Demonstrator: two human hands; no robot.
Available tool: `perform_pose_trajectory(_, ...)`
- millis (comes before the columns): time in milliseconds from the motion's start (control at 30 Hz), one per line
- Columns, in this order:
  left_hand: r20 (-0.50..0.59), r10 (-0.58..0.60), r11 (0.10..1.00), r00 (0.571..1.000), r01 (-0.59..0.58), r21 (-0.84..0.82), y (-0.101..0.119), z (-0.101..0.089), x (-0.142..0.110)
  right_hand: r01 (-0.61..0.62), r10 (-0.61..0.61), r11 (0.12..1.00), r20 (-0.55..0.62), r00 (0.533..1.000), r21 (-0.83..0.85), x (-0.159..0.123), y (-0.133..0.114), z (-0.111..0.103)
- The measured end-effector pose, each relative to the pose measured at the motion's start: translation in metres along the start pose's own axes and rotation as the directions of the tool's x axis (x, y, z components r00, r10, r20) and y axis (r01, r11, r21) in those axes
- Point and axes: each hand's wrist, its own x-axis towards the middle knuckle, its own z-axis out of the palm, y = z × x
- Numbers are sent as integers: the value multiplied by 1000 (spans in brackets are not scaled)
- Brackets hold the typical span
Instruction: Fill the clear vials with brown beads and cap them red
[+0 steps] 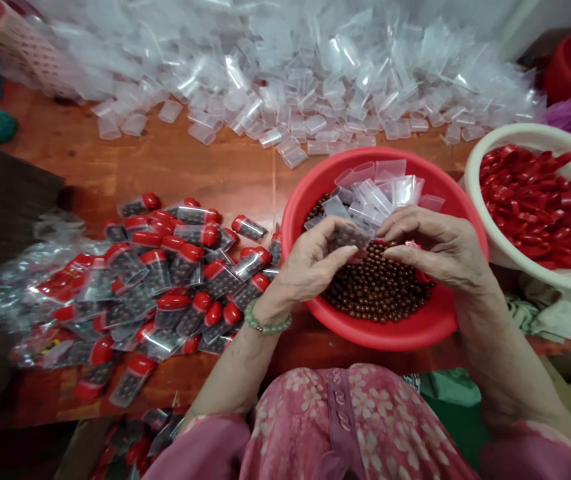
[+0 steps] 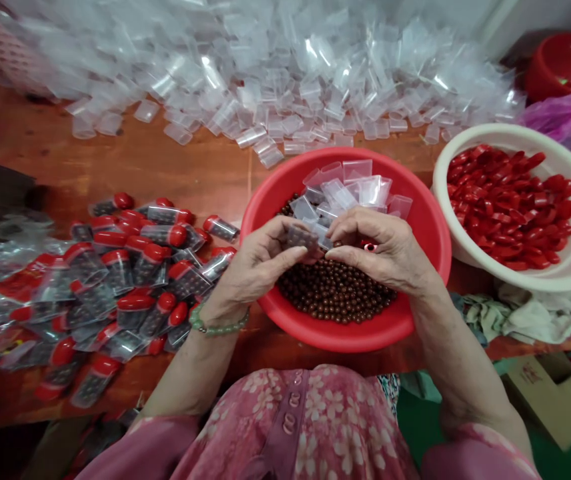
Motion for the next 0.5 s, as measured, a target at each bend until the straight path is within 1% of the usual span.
perform_pose_trajectory(67,-52,14,1000,999,-15,-8,-1,0,-1,-43,44,999,89,995,-16,-4,-2,-10)
perform_pose_trajectory(133,-77,30,999,997,-31,-11,-2,0,-2,-111,126,987,144,981,-113,-10,0,-21)
perform_pose_trajectory(233,-84,48,999,995,-50,-16,-3,0,-2,-186,236,927,122,964,-325,-21,9,-33)
perform_pose_trajectory(300,-79,58,998,995,-59,-6,-3,-1,-2,-172,268,873,154,951,-457,-29,18,-35)
perform_pose_trajectory(367,-71,71,997,995,-71,4,-3,-1,-2,-94,290,786,230,929,-611,-35,26,-31)
perform_pose_trajectory(433,-66,80,997,995,-79,17,-4,-2,-2,5,329,638,279,902,-770,-38,32,-23)
perform_pose_trajectory(500,-65,89,995,994,-85,53,-5,-3,-3,81,381,480,290,878,-874,-39,37,-15)
